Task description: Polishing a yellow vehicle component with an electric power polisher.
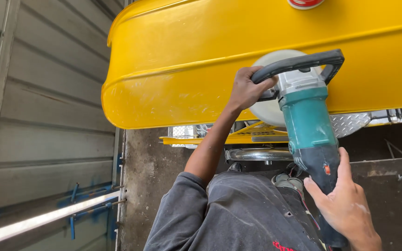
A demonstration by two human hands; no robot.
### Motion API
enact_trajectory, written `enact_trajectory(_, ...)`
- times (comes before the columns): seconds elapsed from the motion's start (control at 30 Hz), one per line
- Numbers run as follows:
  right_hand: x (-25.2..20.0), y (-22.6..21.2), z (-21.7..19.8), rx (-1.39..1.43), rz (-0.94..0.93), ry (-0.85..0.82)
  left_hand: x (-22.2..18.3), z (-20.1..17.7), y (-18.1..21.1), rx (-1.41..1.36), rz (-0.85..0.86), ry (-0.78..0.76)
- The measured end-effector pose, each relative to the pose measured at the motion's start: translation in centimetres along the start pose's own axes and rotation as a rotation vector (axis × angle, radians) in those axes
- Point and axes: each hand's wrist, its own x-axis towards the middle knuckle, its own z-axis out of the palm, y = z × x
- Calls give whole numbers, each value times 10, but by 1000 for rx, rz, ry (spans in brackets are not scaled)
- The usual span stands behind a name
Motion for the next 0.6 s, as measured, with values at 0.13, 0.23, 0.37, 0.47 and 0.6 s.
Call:
enact_trajectory(0.13,3,-26,7,-45,13,-56,-12,-41,-27,-14,64,36)
enact_trajectory(0.23,8,-44,24,-46,-97,-94,-33,-89,-32,138,96,151)
enact_trajectory(0.37,11,-79,47,-44,-277,-166,-65,-147,-25,124,-39,301)
enact_trajectory(0.47,15,-100,64,-89,-335,-246,-86,-181,-19,19,-106,395)
enact_trajectory(0.6,21,-117,92,-78,-480,-288,-112,-228,-47,-107,-96,510)
